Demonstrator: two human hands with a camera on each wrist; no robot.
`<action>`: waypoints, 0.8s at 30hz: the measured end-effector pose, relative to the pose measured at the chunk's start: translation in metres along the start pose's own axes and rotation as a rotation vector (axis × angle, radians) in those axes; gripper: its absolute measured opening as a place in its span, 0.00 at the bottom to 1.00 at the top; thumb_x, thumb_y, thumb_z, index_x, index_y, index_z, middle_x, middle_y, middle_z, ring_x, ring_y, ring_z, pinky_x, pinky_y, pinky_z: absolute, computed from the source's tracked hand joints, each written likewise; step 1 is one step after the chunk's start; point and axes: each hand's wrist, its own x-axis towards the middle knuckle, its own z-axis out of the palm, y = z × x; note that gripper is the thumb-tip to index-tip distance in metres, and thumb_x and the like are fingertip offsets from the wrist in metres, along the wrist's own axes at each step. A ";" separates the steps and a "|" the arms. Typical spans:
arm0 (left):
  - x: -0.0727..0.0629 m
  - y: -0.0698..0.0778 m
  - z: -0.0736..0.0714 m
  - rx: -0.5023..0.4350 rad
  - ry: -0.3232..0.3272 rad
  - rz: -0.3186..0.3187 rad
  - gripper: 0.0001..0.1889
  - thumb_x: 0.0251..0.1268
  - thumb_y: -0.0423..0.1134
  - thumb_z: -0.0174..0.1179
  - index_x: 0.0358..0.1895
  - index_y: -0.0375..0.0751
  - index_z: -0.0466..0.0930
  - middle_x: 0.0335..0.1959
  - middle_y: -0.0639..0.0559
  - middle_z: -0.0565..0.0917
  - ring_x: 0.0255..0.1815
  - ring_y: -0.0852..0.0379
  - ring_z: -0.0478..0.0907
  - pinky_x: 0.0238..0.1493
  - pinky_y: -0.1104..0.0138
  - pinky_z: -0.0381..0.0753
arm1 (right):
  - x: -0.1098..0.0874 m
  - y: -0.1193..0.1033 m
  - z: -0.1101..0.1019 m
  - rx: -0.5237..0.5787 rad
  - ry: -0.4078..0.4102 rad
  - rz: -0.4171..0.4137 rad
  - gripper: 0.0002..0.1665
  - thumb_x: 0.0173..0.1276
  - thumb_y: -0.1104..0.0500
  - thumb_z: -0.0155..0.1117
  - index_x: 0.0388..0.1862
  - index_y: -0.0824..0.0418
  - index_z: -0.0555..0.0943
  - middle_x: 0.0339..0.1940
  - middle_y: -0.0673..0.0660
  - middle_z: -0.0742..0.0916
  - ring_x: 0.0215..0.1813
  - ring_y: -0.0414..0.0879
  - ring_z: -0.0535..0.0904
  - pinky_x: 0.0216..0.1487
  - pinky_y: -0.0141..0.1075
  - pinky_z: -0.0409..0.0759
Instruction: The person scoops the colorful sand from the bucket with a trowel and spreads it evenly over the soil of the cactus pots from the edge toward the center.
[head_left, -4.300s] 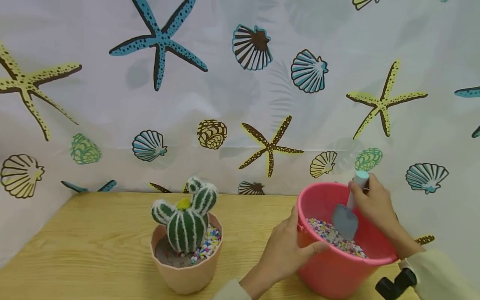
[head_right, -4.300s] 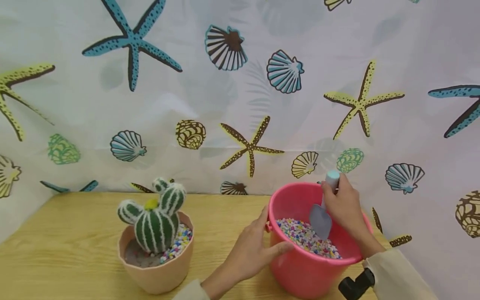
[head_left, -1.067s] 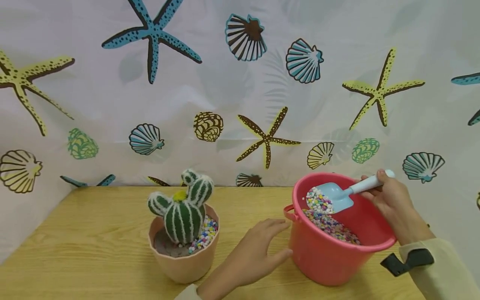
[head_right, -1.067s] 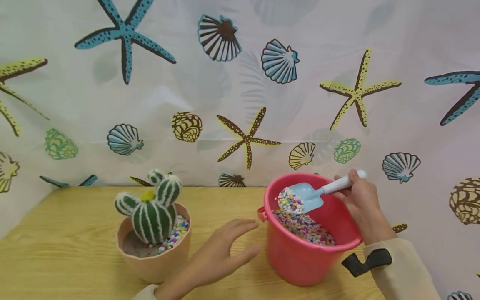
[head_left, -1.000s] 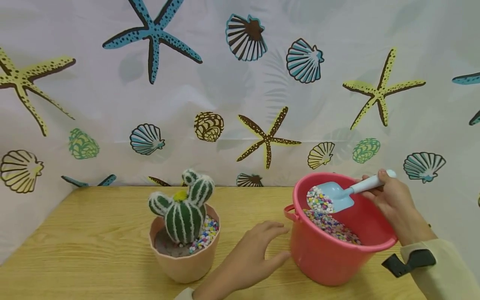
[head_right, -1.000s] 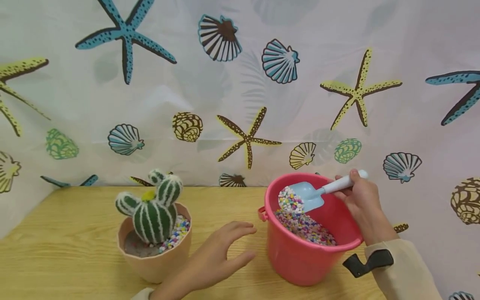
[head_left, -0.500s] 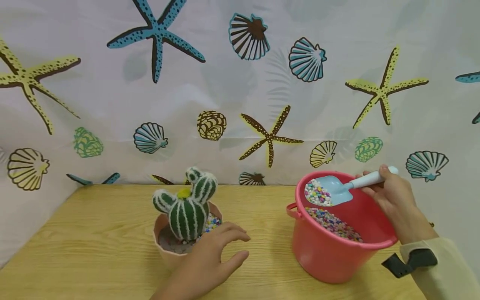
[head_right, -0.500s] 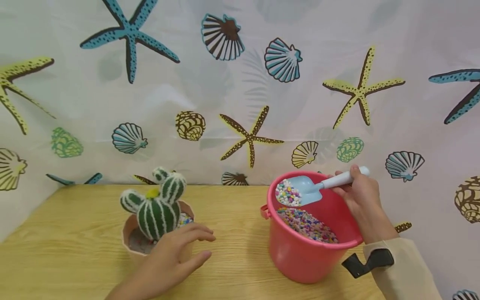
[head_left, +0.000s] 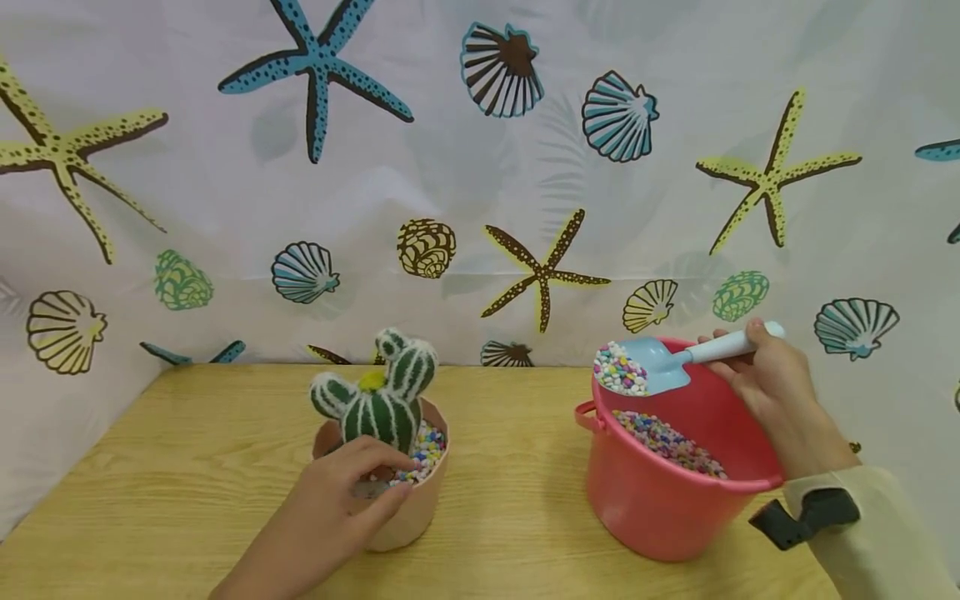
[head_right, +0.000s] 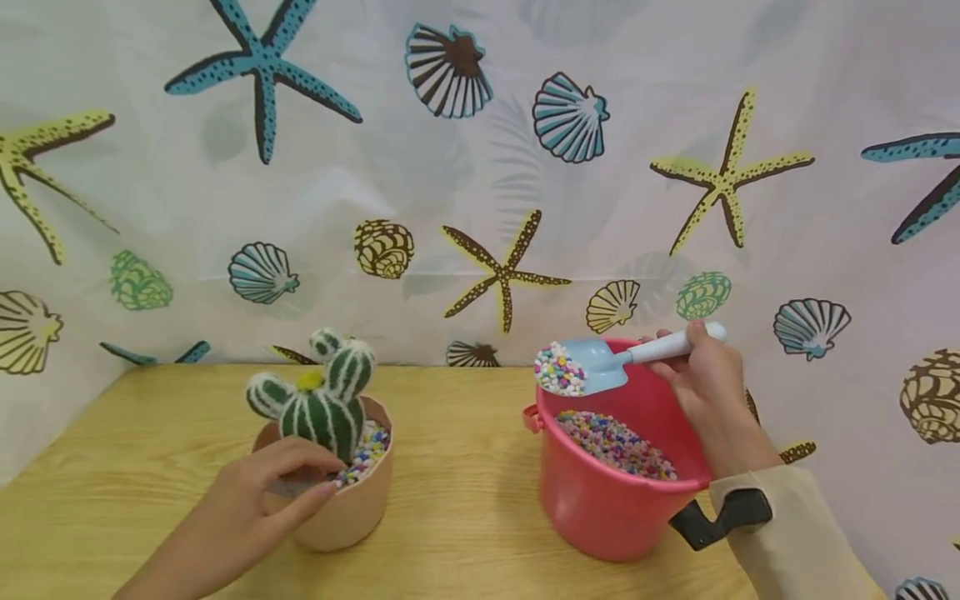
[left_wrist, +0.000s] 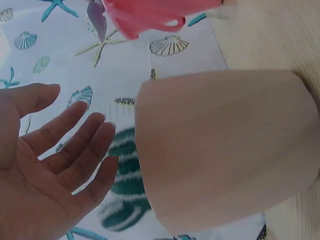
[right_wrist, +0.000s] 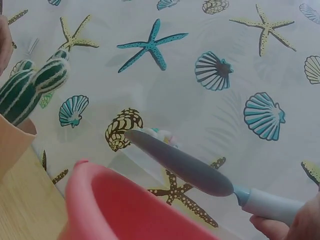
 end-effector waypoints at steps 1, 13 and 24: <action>-0.001 -0.002 -0.003 0.003 0.008 -0.027 0.06 0.64 0.38 0.62 0.42 0.46 0.82 0.39 0.58 0.82 0.39 0.63 0.80 0.35 0.71 0.81 | -0.007 0.001 0.008 0.011 -0.008 0.008 0.40 0.72 0.47 0.47 0.77 0.43 0.42 0.54 0.53 0.71 0.73 0.52 0.58 0.68 0.44 0.60; -0.013 -0.029 -0.026 0.184 0.014 -0.311 0.02 0.65 0.42 0.62 0.36 0.50 0.82 0.32 0.62 0.80 0.34 0.68 0.75 0.36 0.68 0.77 | -0.030 0.014 0.050 0.003 -0.032 0.015 0.40 0.73 0.47 0.46 0.78 0.46 0.42 0.56 0.54 0.70 0.73 0.52 0.59 0.66 0.43 0.63; -0.010 -0.057 -0.039 0.101 -0.075 -0.532 0.30 0.66 0.53 0.58 0.58 0.31 0.65 0.53 0.37 0.74 0.50 0.45 0.74 0.43 0.57 0.78 | -0.036 0.026 0.060 -0.008 -0.037 0.054 0.36 0.74 0.48 0.44 0.76 0.50 0.48 0.56 0.53 0.71 0.66 0.48 0.67 0.62 0.41 0.68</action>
